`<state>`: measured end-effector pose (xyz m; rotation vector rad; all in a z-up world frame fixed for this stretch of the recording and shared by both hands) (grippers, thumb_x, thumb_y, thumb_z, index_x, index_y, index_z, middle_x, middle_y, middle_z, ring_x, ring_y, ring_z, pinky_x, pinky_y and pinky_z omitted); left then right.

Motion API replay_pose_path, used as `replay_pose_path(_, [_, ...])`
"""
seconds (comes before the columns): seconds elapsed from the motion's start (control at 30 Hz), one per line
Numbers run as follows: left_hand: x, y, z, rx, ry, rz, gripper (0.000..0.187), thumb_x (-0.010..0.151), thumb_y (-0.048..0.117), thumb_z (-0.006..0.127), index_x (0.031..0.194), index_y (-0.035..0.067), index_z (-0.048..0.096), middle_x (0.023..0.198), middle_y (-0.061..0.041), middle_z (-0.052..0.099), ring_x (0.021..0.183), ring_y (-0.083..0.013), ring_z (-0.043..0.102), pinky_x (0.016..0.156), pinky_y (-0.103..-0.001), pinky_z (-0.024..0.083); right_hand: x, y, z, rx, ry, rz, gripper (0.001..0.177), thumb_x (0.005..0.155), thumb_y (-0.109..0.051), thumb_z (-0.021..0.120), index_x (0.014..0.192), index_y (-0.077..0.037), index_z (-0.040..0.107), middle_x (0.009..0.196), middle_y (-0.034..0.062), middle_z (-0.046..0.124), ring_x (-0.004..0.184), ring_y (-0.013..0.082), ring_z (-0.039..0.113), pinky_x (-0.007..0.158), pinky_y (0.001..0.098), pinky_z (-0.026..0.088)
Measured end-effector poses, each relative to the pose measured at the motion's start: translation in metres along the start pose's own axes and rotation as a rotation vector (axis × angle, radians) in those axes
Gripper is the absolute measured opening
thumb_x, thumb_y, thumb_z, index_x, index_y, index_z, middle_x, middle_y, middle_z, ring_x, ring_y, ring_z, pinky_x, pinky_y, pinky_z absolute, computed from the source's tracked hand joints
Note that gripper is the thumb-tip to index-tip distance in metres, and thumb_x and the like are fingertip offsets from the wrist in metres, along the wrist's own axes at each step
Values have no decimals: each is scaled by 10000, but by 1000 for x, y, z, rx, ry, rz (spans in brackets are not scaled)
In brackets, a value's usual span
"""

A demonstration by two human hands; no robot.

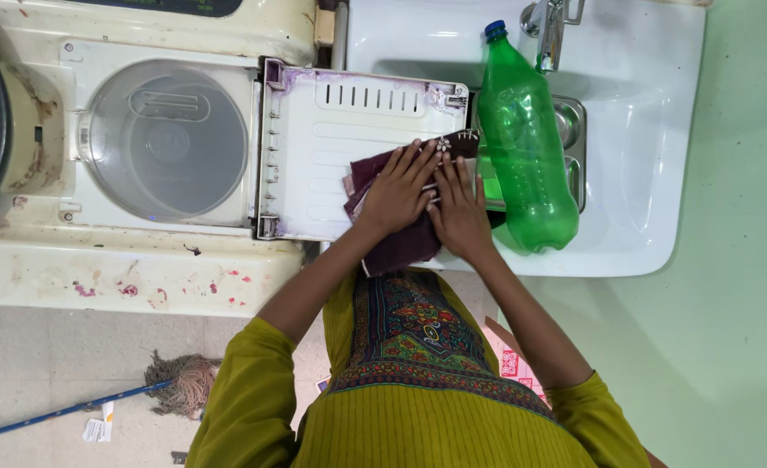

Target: The person wipes the exterior surfaces of a washing machine and a sink area using a cloth by hand.

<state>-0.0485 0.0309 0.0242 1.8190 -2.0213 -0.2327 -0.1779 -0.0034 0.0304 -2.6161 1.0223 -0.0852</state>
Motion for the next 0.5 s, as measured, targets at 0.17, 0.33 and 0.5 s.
replay_pose_path(0.17, [-35, -29, -23, 29, -24, -24, 686, 1017, 378, 534, 1613, 94, 344, 1691, -121, 289, 1567, -316, 230, 1274, -489, 170, 6, -45, 23, -112, 12, -90, 717, 1037, -400, 534, 1605, -29, 301, 1712, 169, 175, 1601, 321, 127, 1268, 580, 80])
replay_pose_path(0.33, [-64, -84, -63, 260, 79, -235, 634, 1046, 412, 546, 1620, 199, 381, 1701, -118, 274, 1578, -339, 202, 1257, -577, 141, 60, -98, 28, -6, 4, -210, 767, 1009, -468, 557, 1599, -45, 310, 1696, 163, 166, 1576, 313, 109, 1252, 582, 82])
replay_pose_path(0.5, [-79, -56, -55, 188, 71, -583, 611, 1031, 447, 557, 1585, 215, 445, 1716, -181, 224, 1561, -415, 202, 1216, -619, 166, 49, -79, 18, 175, -55, -94, 720, 918, -388, 706, 1519, -71, 468, 1542, 223, 321, 1456, 388, 290, 1207, 563, 191])
Point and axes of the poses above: each hand's wrist, its own x-axis towards the middle knuckle, its own z-axis out of the palm, y = z × x, the point moved 6 cm from there along x, towards the middle knuckle
